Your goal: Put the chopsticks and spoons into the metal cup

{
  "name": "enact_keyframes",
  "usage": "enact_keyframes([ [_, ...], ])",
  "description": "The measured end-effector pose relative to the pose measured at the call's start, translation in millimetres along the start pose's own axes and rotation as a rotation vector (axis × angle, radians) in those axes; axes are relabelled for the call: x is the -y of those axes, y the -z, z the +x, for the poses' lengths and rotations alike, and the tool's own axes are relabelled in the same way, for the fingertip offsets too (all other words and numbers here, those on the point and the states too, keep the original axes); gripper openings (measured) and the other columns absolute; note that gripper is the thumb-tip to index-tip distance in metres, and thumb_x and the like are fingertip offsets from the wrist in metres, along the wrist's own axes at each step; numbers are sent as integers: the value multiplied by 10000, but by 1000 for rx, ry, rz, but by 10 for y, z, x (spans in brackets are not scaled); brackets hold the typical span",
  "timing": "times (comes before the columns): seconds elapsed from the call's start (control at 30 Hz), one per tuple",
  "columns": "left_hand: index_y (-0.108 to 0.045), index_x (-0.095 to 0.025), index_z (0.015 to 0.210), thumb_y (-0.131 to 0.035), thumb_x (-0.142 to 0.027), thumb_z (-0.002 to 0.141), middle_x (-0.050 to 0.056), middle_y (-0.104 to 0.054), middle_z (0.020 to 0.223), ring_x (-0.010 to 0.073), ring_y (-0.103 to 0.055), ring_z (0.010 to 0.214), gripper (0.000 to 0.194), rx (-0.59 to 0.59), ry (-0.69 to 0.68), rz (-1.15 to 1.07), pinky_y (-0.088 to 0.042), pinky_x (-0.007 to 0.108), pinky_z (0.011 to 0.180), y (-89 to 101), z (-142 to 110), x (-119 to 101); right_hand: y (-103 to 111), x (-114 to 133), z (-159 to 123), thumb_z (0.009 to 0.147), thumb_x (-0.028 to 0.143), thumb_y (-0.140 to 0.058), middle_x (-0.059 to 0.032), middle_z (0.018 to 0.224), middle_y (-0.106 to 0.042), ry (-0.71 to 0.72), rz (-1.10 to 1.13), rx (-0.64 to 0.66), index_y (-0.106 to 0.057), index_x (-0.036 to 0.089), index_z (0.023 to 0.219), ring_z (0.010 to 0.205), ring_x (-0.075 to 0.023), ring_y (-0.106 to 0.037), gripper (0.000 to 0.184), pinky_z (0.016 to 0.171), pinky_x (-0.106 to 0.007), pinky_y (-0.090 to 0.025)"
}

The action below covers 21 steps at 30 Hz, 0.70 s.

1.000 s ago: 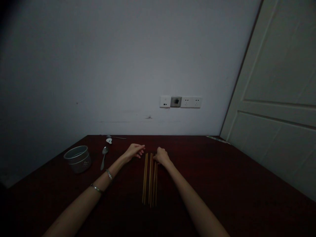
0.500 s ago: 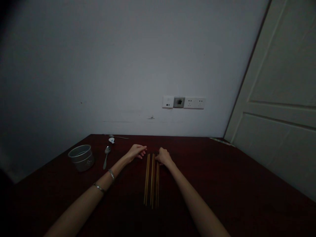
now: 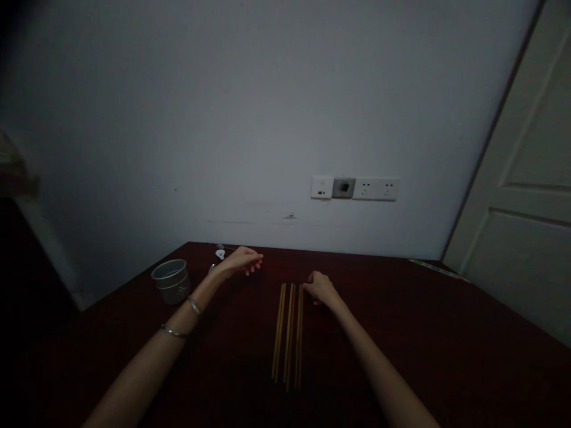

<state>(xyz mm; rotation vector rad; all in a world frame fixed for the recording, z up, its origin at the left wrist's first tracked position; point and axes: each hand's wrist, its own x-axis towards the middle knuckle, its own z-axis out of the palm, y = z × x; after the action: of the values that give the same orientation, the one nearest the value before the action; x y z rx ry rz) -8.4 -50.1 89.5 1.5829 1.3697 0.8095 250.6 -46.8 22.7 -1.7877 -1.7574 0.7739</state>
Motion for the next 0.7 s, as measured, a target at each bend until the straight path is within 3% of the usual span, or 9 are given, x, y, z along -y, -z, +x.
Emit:
enact_keyframes([
  [0.1, -594, -106, 669, -501, -339, 797, 12, -605, 568, 58, -475, 417, 282, -18, 48, 185, -374, 165, 408, 218, -125, -55, 85, -143, 11, 668, 231, -592, -33, 672, -616, -4, 48, 2, -539, 155, 784, 458, -109, -574, 149, 354, -186, -458],
  [0.27, -593, -91, 594, -518, -209, 741, 42, -607, 534, 88, -495, 405, 203, -88, 235, 614, -398, 195, 425, 471, -256, 36, 155, -402, -33, 706, 210, -544, 6, 565, -559, 53, 137, -56, -561, 151, 750, 446, -95, -553, 76, 341, -159, -435],
  [0.4, -584, -89, 533, -536, -140, 682, 66, -622, 555, 102, -519, 441, 165, -110, 264, 771, -402, 194, 438, 643, -319, 113, 110, -605, -65, 728, 235, -514, 16, 548, -545, 90, 266, -84, -575, 144, 766, 449, -94, -550, 116, 337, -153, -425],
  [0.53, -585, -86, 547, -534, -119, 678, 78, -635, 589, 110, -535, 467, 144, -163, 270, 808, -408, 197, 453, 677, -361, 186, 62, -741, -66, 732, 292, -508, 24, 518, -544, 127, 350, -128, -578, 146, 779, 432, -97, -547, 169, 359, -163, -433],
  [0.7, -616, -89, 653, -526, -125, 717, 91, -662, 675, 133, -602, 563, 116, -205, 286, 807, -439, 194, 513, 592, -398, 375, 57, -756, -104, 729, 296, -498, 33, 496, -540, 159, 299, -168, -583, 153, 755, 387, -92, -527, 169, 369, -169, -415],
])
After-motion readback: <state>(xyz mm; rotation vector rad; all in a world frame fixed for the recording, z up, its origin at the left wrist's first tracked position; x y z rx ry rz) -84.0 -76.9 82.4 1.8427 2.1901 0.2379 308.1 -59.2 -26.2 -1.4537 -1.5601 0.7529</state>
